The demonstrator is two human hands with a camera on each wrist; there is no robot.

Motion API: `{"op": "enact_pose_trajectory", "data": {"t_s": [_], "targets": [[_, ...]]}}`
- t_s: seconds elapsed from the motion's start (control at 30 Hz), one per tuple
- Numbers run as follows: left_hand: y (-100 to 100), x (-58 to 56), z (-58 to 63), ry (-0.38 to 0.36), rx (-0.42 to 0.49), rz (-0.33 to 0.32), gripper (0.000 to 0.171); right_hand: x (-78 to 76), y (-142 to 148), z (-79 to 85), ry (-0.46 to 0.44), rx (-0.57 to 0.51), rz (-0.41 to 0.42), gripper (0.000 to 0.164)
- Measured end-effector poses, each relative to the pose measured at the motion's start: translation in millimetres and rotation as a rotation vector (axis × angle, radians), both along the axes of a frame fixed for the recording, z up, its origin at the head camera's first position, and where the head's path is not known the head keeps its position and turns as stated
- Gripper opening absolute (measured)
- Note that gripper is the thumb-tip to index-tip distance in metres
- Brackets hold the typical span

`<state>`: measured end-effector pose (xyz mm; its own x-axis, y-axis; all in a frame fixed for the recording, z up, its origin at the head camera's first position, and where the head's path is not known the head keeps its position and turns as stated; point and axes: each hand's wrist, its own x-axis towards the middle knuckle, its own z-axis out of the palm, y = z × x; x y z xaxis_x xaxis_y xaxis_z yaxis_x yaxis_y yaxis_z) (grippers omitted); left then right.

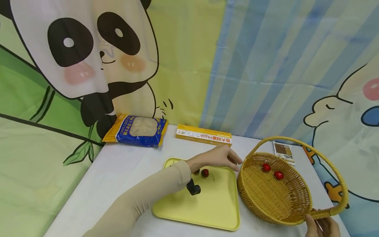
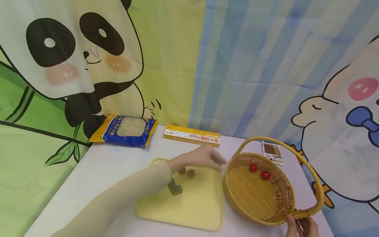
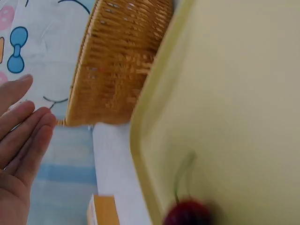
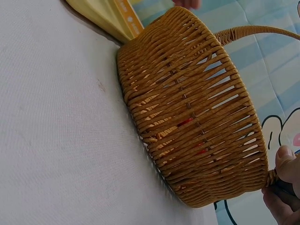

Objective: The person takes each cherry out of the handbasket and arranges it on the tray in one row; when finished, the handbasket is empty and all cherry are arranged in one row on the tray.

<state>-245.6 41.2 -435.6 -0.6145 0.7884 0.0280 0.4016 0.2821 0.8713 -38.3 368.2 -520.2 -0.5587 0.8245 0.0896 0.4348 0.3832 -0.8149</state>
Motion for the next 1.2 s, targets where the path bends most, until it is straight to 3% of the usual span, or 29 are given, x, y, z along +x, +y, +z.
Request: {"op": "enact_pose_trajectory", "data": {"t_s": [0.1, 0.33, 0.47, 0.57, 0.8, 1.03, 1.2], "targets": [[29.0, -2.8, 1.2, -0.053, 0.044, 0.035, 0.033, -1.8, -0.3, 0.4, 0.012, -0.013, 0.016, 0.055], [92.7, -6.0, 4.0, -0.288, 0.147, 0.195, 0.019, -9.9, -7.9, 11.1, 0.065, 0.013, 0.019, 0.053], [119.5, -4.8, 12.0, -0.35, 0.186, 0.274, 0.018, -13.4, -11.0, 17.5, 0.069, 0.029, 0.026, 0.052], [136.5, 0.6, 13.3, -0.367, 0.184, 0.306, 0.019, -13.8, -9.1, 14.8, 0.059, 0.011, 0.031, 0.053], [171.8, 16.1, -2.1, -0.376, 0.122, 0.358, 0.015, -1.8, -3.2, 1.8, 0.047, -0.009, 0.046, 0.056], [196.5, 9.0, -11.7, -0.3, 0.079, 0.386, 0.013, -1.1, -1.0, 1.3, 0.069, 0.013, 0.033, 0.057], [204.2, 1.8, -20.5, -0.297, 0.078, 0.423, 0.013, -3.1, -5.2, 3.7, 0.116, 0.024, 0.029, 0.055]]}}
